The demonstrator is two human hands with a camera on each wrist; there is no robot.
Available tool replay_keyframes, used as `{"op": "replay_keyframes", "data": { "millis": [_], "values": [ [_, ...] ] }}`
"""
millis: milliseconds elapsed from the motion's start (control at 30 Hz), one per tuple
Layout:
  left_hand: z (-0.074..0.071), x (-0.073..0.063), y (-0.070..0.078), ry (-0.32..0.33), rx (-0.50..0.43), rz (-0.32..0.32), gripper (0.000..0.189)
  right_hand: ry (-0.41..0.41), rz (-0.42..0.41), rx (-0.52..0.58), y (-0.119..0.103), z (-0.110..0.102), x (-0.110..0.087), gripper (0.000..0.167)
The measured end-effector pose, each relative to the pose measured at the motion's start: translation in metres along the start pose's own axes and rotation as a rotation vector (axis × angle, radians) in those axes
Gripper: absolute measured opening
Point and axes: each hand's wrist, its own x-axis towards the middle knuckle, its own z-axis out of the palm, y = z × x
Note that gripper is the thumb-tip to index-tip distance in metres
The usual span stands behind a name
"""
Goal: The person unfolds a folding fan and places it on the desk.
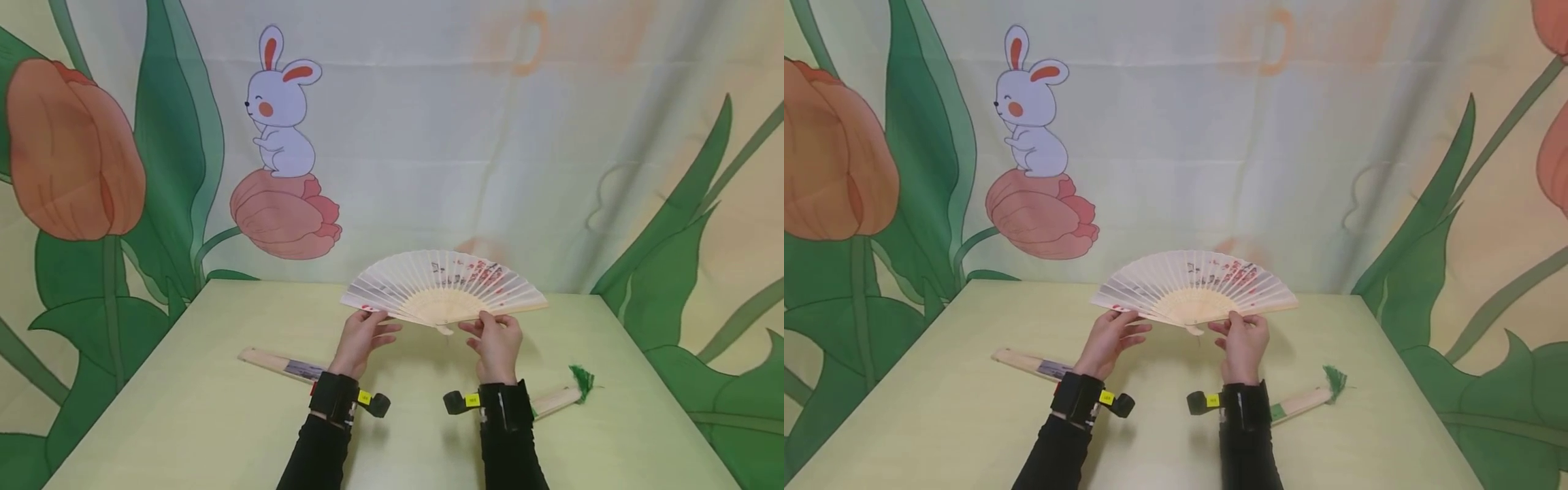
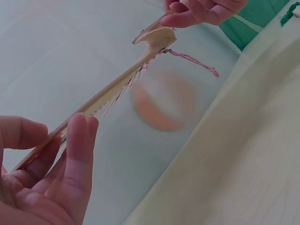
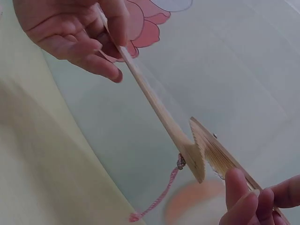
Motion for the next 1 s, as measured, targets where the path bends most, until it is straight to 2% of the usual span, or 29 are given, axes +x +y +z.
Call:
{"op": "replay_keyframes", "data": {
  "millis": [400, 633, 1000],
  "values": [
    [0.019, -0.006, -0.009, -0.001, 0.016, -0.039, 0.034, 0.091, 0.031, -0.069, -0.02, -0.036, 0.024, 0.014],
    [0.048, -0.007, -0.02, -0.016, -0.028, -0.088, 0.032, 0.09, 0.03, -0.175, -0.036, -0.067, 0.044, 0.011],
    [0.087, -0.013, -0.034, -0.095, 0.133, -0.107, 0.028, 0.049, 0.067, -0.275, -0.043, -0.112, 0.083, 0.011]
  ]
}}
